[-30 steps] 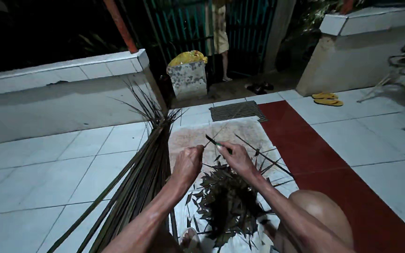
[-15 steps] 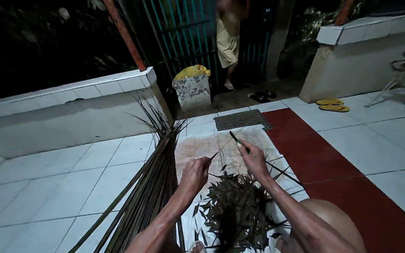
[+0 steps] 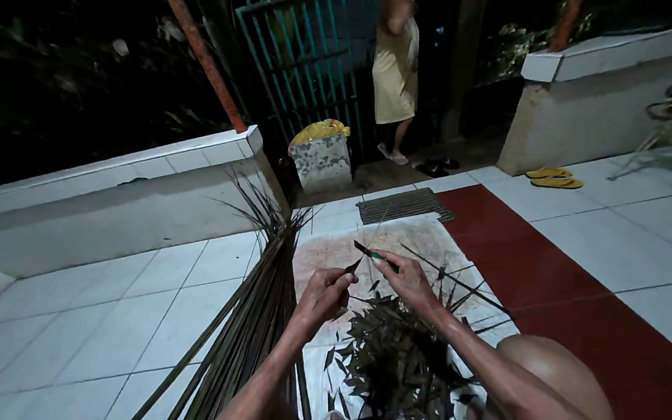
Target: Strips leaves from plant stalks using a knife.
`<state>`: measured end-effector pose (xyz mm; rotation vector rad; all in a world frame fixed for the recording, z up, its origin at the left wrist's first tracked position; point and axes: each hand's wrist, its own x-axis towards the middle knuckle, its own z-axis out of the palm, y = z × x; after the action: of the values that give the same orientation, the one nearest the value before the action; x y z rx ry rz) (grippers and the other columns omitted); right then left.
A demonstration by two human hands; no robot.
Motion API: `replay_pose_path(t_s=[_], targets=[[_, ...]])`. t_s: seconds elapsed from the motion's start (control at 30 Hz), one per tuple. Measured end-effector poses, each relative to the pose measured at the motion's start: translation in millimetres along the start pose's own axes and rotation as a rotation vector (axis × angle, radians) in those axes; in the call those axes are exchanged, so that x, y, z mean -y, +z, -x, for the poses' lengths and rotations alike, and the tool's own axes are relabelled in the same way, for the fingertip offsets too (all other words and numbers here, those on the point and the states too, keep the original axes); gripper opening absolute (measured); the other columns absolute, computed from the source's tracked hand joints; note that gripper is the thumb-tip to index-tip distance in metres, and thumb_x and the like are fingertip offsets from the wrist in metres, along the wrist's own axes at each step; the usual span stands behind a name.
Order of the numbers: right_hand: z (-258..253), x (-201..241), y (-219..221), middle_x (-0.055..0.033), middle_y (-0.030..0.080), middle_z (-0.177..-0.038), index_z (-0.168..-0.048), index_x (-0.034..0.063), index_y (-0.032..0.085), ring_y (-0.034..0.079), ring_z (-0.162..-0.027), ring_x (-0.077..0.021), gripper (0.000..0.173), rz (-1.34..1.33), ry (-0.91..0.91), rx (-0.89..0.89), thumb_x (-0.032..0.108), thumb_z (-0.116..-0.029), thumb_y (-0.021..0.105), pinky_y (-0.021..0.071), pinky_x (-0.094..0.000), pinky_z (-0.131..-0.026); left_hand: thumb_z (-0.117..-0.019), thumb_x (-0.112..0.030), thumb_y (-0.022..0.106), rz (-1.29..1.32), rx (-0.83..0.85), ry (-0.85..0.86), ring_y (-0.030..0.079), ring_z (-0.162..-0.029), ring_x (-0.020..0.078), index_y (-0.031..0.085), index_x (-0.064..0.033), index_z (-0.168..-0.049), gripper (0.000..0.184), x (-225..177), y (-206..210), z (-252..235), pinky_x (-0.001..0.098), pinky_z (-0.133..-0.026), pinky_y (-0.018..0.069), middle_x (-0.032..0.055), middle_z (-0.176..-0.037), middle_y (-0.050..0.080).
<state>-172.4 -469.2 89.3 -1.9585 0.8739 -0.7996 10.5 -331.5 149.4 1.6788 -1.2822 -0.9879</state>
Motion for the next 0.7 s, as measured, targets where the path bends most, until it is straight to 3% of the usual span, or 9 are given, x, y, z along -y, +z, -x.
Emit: replay_pose_path(t_s=[0.13,0.23,0.33,0.47,0.6,0.7], targets=[[-16.7,-11.0,-10.9,-0.0064,0.071,-0.091,-0.134,0.0207,0.07,0.066,-0.077,-0.0201,0.038,-0.017,0.088,-0.18,0.039,-0.1063,0.051,0.0553,-0.0452,-0.076,-0.1092,-0.026,0.051,0.029,0.054,-0.032,0.046,-0.044,0.0096,0.073,-0.005,-0.115,0.031,-3.4,0.9,5.7,0.0239,-0.04,0.037,0.0053,-0.066,0.062],[-19.7,-16.9,-24.3,-0.0051,0.07,-0.088,-0.133,0.0174,0.07,0.065,-0.074,-0.0172,0.036,-0.077,0.092,-0.259,0.036,-0.1065,0.052,0.0548,-0.0406,-0.073,-0.1095,-0.026,0.05,0.017,0.047,-0.042,0.048,-0.045,0.0099,0.072,-0.0051,-0.116,0.031,-4.0,0.8,6.0,0.0241,-0.041,0.0387,0.0053,-0.067,0.063],[-8.7,-9.6,-21.9,-0.0037,0.068,-0.087,-0.137,0.0119,0.065,0.06,-0.068,-0.0123,0.039,-0.228,0.058,-0.116,0.034,-0.1069,0.053,0.0521,-0.0321,-0.063,-0.1097,-0.026,0.049,0.008,0.011,-0.035,0.049,-0.045,0.0104,0.072,-0.0057,-0.116,0.032,-1.5,-3.3,4.1,0.0247,-0.042,0.0396,0.0057,-0.068,0.064],[8.0,8.8,-12.3,-0.004,0.066,-0.086,-0.143,0.0084,0.058,0.058,-0.063,-0.0114,0.042,-0.459,0.131,0.097,0.03,-0.1066,0.054,0.0493,-0.0284,-0.055,-0.1094,-0.028,0.05,0.0,0.043,-0.024,0.05,-0.046,0.0109,0.073,-0.0073,-0.116,0.032,-1.9,5.2,-3.2,0.0249,-0.042,0.0405,0.0058,-0.068,0.065],[6.0,9.5,-2.2,-0.0025,0.06,-0.079,-0.128,0.0045,0.063,0.05,-0.056,-0.0097,0.036,-0.597,0.112,0.075,0.032,-0.1062,0.056,0.0429,-0.0252,-0.049,-0.1091,-0.032,0.051,-0.019,0.128,-0.015,0.05,-0.045,0.0111,0.073,-0.01,-0.119,0.032,-3.5,11.7,-9.0,0.0252,-0.042,0.0408,0.0061,-0.07,0.067],[1.0,4.4,-6.2,-0.0027,0.06,-0.077,-0.125,0.0039,0.064,0.047,-0.054,-0.0097,0.036,-0.609,0.097,-0.031,0.033,-0.1062,0.056,0.0401,-0.0249,-0.047,-0.1083,-0.036,0.052,-0.043,0.181,-0.023,0.052,-0.046,0.0133,0.069,-0.0091,-0.119,0.033,-2.7,10.6,-7.4,0.0266,-0.042,0.0438,0.0076,-0.077,0.07]])
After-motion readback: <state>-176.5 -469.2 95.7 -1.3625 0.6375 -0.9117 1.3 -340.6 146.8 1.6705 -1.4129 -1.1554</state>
